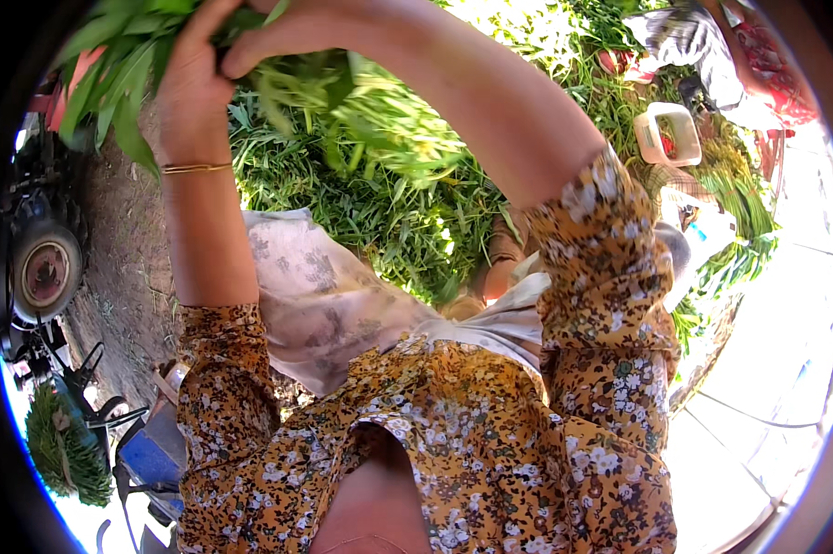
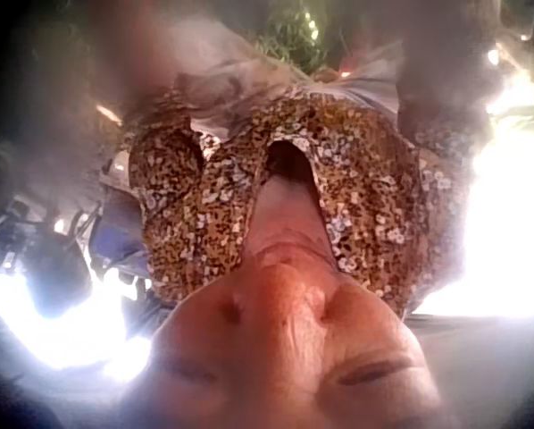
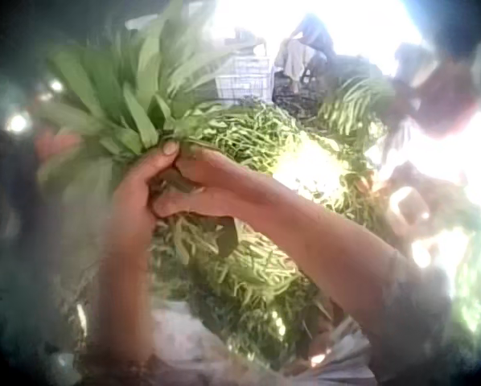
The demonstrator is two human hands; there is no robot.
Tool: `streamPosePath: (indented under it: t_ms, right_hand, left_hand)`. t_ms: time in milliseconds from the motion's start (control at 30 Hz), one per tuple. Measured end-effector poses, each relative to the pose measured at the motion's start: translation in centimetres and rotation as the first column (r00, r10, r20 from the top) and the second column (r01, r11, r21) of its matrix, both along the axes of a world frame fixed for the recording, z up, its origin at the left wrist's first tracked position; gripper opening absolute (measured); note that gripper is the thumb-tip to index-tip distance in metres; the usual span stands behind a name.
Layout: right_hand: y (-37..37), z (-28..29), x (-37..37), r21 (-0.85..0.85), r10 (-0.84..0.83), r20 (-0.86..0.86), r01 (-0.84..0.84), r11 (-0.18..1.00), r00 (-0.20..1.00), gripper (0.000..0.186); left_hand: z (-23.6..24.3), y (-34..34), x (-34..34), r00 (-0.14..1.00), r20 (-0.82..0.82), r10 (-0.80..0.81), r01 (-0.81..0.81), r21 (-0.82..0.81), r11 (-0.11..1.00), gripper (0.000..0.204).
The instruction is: The person gathers leafy green vegetables from a large pile on the ground, aligns the stems, and ties them into bundles using rubber bands. The person then places the finished bundles aside.
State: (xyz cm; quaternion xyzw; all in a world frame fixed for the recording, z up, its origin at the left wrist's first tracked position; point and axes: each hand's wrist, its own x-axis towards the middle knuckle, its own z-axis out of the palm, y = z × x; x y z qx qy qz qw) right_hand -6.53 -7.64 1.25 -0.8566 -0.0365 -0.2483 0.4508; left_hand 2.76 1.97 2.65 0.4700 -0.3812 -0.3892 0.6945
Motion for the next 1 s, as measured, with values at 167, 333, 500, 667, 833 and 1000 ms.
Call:
streamPosePath:
  t_ms: [167,333,500,667,833,1000]
  right_hand:
    - [2.0,3.5,-2.3,-0.170,-0.180,-0.030,0.172,0.970,0.983,0.053]
    - [-9.0,-6.8,-2.4,0.682,0.163,-0.211,0.026,0.731,0.964,0.100]
    - [-7.3,-27.2,-5.8,-0.064,-0.404,-0.718,0.524,0.850,0.567,0.027]
    - [-1.3,-39.1,-3.9,-0.263,-0.540,-0.718,0.548,0.794,0.438,0.022]
    - [1.4,-33.7,-1.2,-0.258,-0.600,-0.661,0.615,0.745,0.450,0.017]
    - [5.0,-24.4,3.4,0.322,-0.443,-0.199,0.485,0.813,0.874,0.047]
  left_hand:
    - [0.2,-1.8,6.1,0.966,-0.159,0.203,-0.208,-0.019,0.978,0.021]
    - [0.1,4.1,10.9,0.934,0.077,0.349,-0.333,-0.165,0.928,0.024]
    - [0.5,5.7,13.1,0.697,0.145,0.702,-0.699,-0.078,0.710,0.029]
    - [-1.9,7.3,16.7,0.652,0.169,0.740,-0.727,-0.139,0.672,0.033]
    - [-2.0,8.7,16.0,0.574,0.167,0.801,-0.798,-0.102,0.593,0.030]
    - [-1.5,8.2,14.9,0.582,0.201,0.788,-0.796,-0.054,0.603,0.030]
